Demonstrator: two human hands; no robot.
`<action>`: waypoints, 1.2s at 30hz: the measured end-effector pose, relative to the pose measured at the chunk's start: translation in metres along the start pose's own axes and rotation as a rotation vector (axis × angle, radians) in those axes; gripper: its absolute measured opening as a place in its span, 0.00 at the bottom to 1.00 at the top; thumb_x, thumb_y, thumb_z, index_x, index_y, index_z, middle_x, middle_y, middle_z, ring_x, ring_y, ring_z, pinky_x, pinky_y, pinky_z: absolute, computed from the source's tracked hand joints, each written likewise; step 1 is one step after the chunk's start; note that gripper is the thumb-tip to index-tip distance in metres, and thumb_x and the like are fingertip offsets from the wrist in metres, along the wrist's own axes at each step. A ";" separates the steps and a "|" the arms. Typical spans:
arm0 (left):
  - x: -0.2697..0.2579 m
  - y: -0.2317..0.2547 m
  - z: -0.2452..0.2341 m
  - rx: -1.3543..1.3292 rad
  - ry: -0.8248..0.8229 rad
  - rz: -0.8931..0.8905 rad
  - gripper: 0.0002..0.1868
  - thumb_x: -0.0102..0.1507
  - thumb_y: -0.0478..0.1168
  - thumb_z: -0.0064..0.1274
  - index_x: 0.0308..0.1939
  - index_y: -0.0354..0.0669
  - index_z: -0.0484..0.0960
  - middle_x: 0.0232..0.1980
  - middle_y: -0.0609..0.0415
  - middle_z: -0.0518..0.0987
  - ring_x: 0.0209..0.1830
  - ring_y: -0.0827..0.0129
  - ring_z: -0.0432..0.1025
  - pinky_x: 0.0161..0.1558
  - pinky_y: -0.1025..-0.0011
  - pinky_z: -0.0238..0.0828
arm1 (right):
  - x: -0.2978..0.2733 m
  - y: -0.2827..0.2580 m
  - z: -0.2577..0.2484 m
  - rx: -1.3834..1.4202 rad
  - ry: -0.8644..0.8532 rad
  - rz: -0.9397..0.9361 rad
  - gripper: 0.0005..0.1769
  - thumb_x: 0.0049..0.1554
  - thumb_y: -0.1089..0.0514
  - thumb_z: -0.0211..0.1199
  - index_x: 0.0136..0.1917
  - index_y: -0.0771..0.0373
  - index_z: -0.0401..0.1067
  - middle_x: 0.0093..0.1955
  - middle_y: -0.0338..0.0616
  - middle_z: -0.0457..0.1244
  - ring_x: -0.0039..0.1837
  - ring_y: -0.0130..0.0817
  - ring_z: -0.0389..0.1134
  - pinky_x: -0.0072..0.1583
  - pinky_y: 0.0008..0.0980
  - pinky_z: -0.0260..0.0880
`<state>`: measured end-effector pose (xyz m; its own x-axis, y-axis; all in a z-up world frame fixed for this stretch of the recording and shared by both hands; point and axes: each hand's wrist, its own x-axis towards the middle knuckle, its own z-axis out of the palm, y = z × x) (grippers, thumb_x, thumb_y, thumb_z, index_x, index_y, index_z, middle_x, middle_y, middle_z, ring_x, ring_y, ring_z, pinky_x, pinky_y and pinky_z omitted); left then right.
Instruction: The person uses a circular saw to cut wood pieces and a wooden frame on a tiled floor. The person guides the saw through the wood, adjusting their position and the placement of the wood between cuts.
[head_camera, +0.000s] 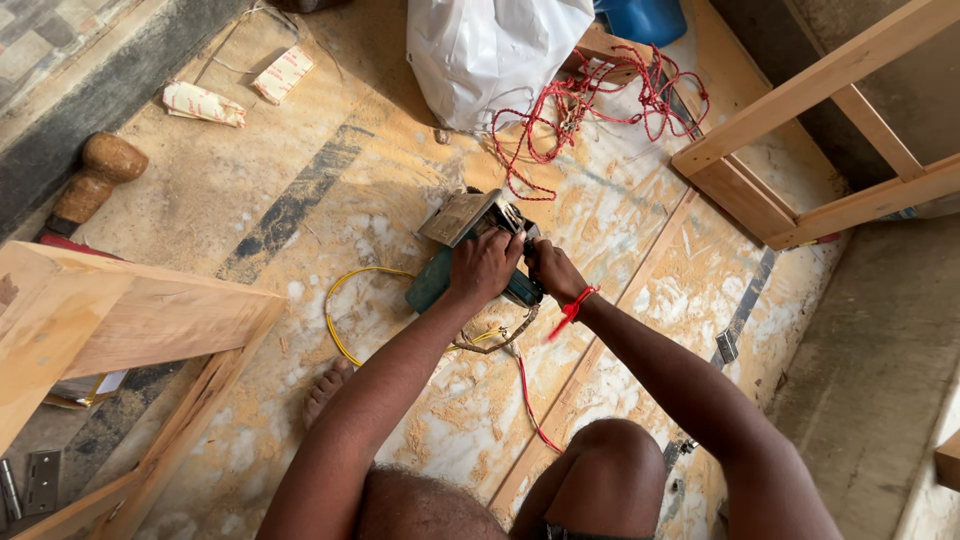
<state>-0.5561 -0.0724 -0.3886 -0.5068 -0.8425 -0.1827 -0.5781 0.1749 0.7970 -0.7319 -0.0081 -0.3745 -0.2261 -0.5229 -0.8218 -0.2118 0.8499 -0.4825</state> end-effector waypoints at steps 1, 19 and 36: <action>-0.001 0.002 0.000 -0.010 -0.011 -0.003 0.24 0.71 0.57 0.43 0.34 0.44 0.81 0.42 0.48 0.84 0.33 0.46 0.77 0.36 0.49 0.73 | -0.002 0.001 -0.001 0.181 -0.043 0.062 0.27 0.69 0.39 0.35 0.37 0.56 0.59 0.30 0.32 0.50 0.32 0.28 0.46 0.36 0.34 0.46; 0.004 0.002 -0.005 -0.019 -0.010 0.031 0.24 0.73 0.54 0.43 0.29 0.42 0.77 0.34 0.44 0.80 0.27 0.44 0.74 0.30 0.48 0.70 | 0.017 -0.013 -0.003 0.393 -0.074 0.288 0.24 0.64 0.40 0.36 0.32 0.51 0.55 0.26 0.29 0.47 0.28 0.27 0.42 0.32 0.33 0.41; -0.199 -0.024 -0.254 -0.347 -0.176 -0.132 0.18 0.69 0.52 0.52 0.42 0.39 0.80 0.40 0.48 0.80 0.40 0.61 0.76 0.45 0.63 0.73 | -0.031 0.027 0.086 1.667 -0.360 0.380 0.09 0.60 0.53 0.55 0.47 0.61 0.65 0.40 0.42 0.59 0.42 0.35 0.60 0.41 0.36 0.64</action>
<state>-0.2791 -0.0381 -0.2253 -0.5616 -0.7410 -0.3682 -0.4105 -0.1368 0.9015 -0.6487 0.0365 -0.3885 0.2262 -0.4529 -0.8624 0.9702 0.1834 0.1582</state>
